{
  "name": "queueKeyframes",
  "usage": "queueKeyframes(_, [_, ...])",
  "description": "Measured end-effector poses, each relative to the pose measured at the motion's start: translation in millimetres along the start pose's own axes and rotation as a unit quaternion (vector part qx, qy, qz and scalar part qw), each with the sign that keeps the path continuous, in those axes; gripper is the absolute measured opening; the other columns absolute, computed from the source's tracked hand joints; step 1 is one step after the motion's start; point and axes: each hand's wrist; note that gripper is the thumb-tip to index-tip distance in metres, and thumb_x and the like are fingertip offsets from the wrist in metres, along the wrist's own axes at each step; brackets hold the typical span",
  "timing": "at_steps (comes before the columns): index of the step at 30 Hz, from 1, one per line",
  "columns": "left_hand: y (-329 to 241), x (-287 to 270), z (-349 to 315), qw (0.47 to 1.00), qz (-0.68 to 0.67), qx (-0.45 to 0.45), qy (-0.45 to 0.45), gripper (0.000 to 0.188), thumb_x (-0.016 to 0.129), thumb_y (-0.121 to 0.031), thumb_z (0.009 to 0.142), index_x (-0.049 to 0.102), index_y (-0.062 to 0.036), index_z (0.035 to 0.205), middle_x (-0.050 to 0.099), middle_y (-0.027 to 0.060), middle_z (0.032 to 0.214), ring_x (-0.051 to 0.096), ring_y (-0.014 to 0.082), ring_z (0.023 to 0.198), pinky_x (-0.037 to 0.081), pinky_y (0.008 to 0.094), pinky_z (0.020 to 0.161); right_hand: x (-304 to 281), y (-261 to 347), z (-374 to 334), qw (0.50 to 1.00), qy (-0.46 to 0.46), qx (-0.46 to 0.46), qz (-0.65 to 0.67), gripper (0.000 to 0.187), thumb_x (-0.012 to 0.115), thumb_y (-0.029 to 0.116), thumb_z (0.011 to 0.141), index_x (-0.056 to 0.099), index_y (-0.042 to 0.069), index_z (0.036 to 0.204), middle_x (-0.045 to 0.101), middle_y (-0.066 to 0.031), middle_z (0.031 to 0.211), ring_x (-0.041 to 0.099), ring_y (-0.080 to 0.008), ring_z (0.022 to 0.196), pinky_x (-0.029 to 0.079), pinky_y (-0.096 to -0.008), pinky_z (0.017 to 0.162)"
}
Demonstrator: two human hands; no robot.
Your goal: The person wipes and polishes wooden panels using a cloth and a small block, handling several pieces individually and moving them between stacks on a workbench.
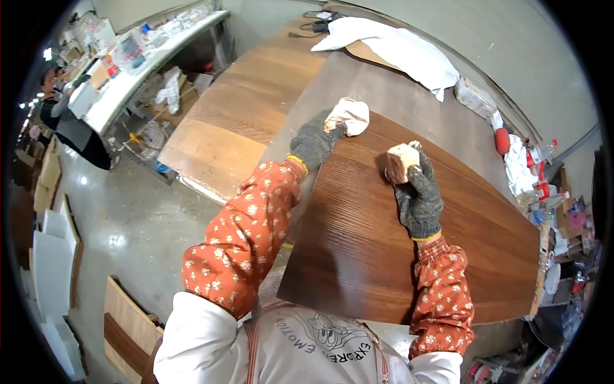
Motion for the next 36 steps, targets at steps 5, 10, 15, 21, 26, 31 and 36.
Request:
queueKeyframes(5, [25, -28, -76, 0.99, -0.124, 0.065, 0.013, 0.043, 0.059, -0.027, 0.09, 0.052, -0.0029, 0.125, 0.062, 0.0173, 0.114, 0.059, 0.029, 0.106, 0.046, 0.0395, 0.09, 44, -1, 22, 0.842, -0.098, -0.159, -0.505, 0.05, 0.067, 0.02, 0.084, 0.052, 0.002, 0.128, 0.053, -0.0134, 0.13, 0.051, -0.0235, 0.118, 0.04, -0.0332, 0.101])
queueKeyframes(10, [83, -97, -203, 0.947, -0.075, 0.277, 0.146, 0.038, 0.056, -0.02, 0.093, 0.051, 0.0019, 0.124, 0.061, 0.0141, 0.119, 0.058, 0.0242, 0.109, 0.046, 0.0385, 0.093, 106, -59, 80, 0.639, -0.083, -0.193, -0.74, 0.047, 0.064, 0.024, 0.08, 0.056, 0.007, 0.122, 0.056, -0.0181, 0.121, 0.053, -0.0333, 0.112, 0.043, -0.0392, 0.097])
queueKeyframes(15, [158, -152, -286, 0.957, -0.243, -0.087, 0.131, 0.045, 0.067, -0.021, 0.085, 0.055, 0.0008, 0.122, 0.065, 0.0159, 0.108, 0.063, 0.024, 0.098, 0.049, 0.036, 0.085, 114, -50, 74, 0.436, -0.019, -0.156, -0.886, 0.035, 0.062, 0.016, 0.078, 0.059, 0.009, 0.113, 0.058, -0.0162, 0.11, 0.055, -0.0331, 0.102, 0.045, -0.0423, 0.088])
queueKeyframes(21, [260, -201, -322, 0.923, -0.218, -0.316, 0.034, 0.039, 0.069, -0.017, 0.084, 0.057, 0.0011, 0.116, 0.067, 0.0096, 0.097, 0.061, 0.0177, 0.089, 0.05, 0.0315, 0.079, 187, -94, -96, 0.35, -0.038, -0.07, -0.933, 0.031, 0.068, 0.007, 0.07, 0.063, 0.015, 0.099, 0.058, -0.0113, 0.112, 0.054, -0.0339, 0.103, 0.046, -0.0447, 0.083])
queueKeyframes(26, [246, -198, -284, 0.911, -0.276, -0.291, 0.098, 0.036, 0.068, -0.013, 0.085, 0.057, 0.0016, 0.116, 0.066, 0.01, 0.099, 0.061, 0.0174, 0.09, 0.05, 0.0309, 0.08, 210, -82, -73, 0.378, 0.012, -0.075, -0.923, 0.038, 0.067, 0.006, 0.073, 0.059, 0.014, 0.11, 0.059, -0.012, 0.112, 0.056, -0.0347, 0.101, 0.047, -0.0438, 0.082])
queueKeyframes(31, [237, -175, -271, 0.914, -0.282, -0.231, 0.177, 0.036, 0.067, -0.011, 0.085, 0.057, 0.0024, 0.116, 0.066, 0.01, 0.1, 0.061, 0.0168, 0.091, 0.05, 0.0304, 0.08, 159, -75, 41, 0.401, -0.071, -0.118, -0.906, 0.039, 0.064, 0.008, 0.077, 0.056, 0.01, 0.116, 0.058, -0.0167, 0.11, 0.056, -0.0368, 0.099, 0.048, -0.0432, 0.081])
queueKeyframes(36, [235, -172, -269, 0.926, -0.248, -0.175, 0.224, 0.035, 0.067, -0.009, 0.085, 0.057, 0.0032, 0.116, 0.066, 0.0099, 0.102, 0.061, 0.0163, 0.092, 0.05, 0.0299, 0.08, 196, -90, -16, 0.391, -0.03, 0.009, -0.92, 0.037, 0.062, 0.013, 0.079, 0.058, 0.01, 0.115, 0.058, -0.017, 0.111, 0.056, -0.0361, 0.101, 0.048, -0.0434, 0.081])
Point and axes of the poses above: each hand's wrist, its own z-axis towards the middle knuckle, its own x-axis out of the palm, y = z × x
